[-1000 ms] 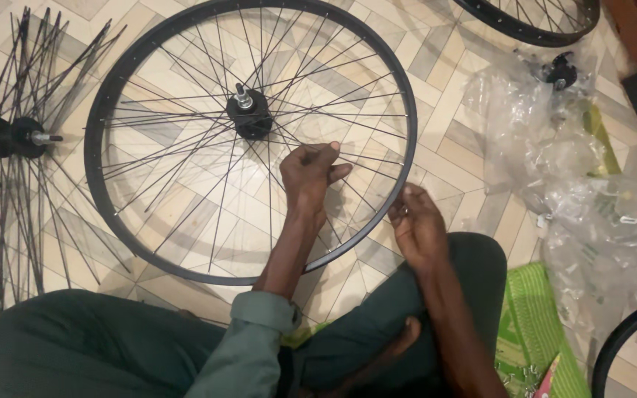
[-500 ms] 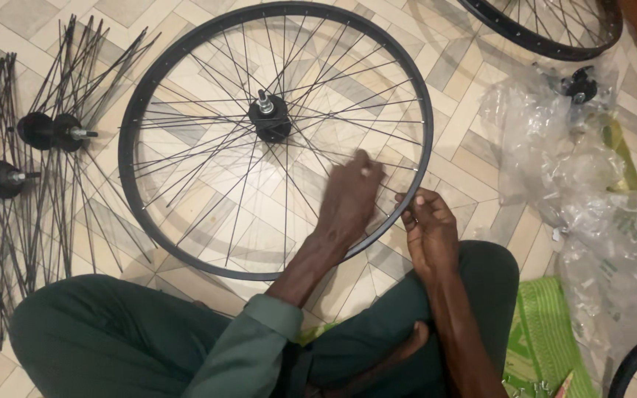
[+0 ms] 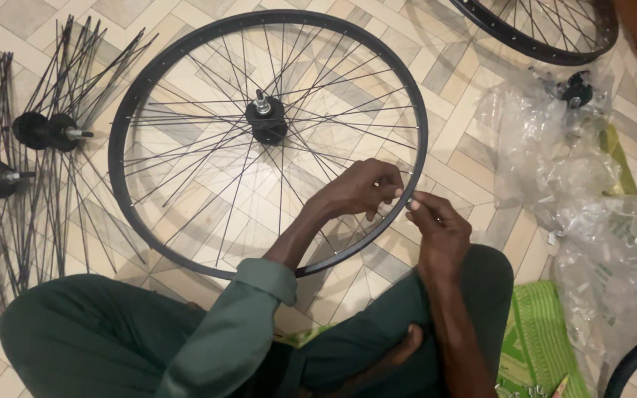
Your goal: The person sits on the floor and laces a bicycle wheel by inserting spokes into the hub and rim, then securing them with nipples. The person rotates the wheel to access different sections and continues adding spokes one by one.
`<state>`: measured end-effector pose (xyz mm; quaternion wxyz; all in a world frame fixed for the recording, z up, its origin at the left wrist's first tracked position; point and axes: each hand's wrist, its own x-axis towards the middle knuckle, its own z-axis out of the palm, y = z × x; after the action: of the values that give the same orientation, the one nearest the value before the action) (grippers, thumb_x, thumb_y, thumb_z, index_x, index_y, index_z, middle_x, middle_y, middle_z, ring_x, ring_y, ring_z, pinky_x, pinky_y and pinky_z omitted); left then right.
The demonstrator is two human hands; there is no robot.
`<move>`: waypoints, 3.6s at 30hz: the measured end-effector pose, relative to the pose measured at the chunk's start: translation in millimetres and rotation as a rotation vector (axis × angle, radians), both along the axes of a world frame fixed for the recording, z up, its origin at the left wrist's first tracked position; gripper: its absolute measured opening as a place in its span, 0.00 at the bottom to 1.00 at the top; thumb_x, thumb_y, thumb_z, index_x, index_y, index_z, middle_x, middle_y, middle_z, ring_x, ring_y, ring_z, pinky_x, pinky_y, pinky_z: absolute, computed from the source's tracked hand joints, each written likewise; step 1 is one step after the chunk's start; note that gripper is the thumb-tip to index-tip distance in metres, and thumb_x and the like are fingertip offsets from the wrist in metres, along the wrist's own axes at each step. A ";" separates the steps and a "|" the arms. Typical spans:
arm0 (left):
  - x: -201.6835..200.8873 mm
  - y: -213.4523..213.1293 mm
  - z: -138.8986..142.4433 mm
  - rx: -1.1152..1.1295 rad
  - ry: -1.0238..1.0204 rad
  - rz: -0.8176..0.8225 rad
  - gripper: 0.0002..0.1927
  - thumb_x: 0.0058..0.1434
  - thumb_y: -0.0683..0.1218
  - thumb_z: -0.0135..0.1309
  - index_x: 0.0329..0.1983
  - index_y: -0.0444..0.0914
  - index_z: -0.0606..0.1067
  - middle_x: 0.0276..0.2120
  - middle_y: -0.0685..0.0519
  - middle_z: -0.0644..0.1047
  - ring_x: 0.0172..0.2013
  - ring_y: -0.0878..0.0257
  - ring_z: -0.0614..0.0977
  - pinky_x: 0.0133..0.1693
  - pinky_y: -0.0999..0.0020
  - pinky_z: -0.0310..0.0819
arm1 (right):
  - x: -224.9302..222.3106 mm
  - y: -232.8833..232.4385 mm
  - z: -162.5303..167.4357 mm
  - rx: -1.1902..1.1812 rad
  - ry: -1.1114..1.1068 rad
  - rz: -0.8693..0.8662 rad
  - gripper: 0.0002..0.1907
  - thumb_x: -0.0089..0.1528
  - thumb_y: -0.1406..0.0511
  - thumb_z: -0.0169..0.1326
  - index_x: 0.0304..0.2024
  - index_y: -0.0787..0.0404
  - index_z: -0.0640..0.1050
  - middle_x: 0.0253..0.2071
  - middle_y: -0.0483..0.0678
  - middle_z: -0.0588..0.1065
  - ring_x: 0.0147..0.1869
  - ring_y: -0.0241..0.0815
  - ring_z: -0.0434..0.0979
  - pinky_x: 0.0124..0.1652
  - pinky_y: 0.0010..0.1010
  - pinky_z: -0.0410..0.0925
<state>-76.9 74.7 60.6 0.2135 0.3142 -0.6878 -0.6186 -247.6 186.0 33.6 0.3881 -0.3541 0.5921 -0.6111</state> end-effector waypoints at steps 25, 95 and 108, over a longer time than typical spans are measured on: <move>-0.7 6.8 5.8 0.045 -0.047 0.039 0.10 0.63 0.43 0.55 0.35 0.29 0.79 0.24 0.50 0.78 0.19 0.63 0.80 0.20 0.68 0.74 | -9.1 0.0 23.6 0.067 0.356 0.207 0.07 0.62 0.70 0.62 0.41 0.64 0.77 0.30 0.43 0.73 0.31 0.27 0.67 0.30 0.21 0.60; -26.1 11.3 -21.4 -0.217 -0.257 0.046 0.27 0.66 0.46 0.41 0.69 0.38 0.59 0.28 0.39 0.80 0.32 0.45 0.83 0.38 0.49 0.73 | 21.7 52.8 9.2 0.477 -0.059 0.184 0.17 0.67 0.55 0.53 0.36 0.64 0.75 0.20 0.47 0.72 0.19 0.33 0.63 0.20 0.24 0.54; 21.6 55.8 -14.2 -0.870 -0.281 0.208 0.10 0.60 0.44 0.52 0.44 0.38 0.74 0.39 0.46 0.76 0.40 0.45 0.79 0.41 0.46 0.70 | 22.4 25.7 -9.6 0.456 -0.115 0.275 0.17 0.67 0.55 0.55 0.31 0.61 0.74 0.20 0.44 0.70 0.21 0.31 0.61 0.22 0.24 0.54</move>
<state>-55.3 130.4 46.4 0.2911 0.3437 -0.8702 -0.1995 -225.2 211.7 23.9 0.5700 -0.2993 0.6377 -0.4229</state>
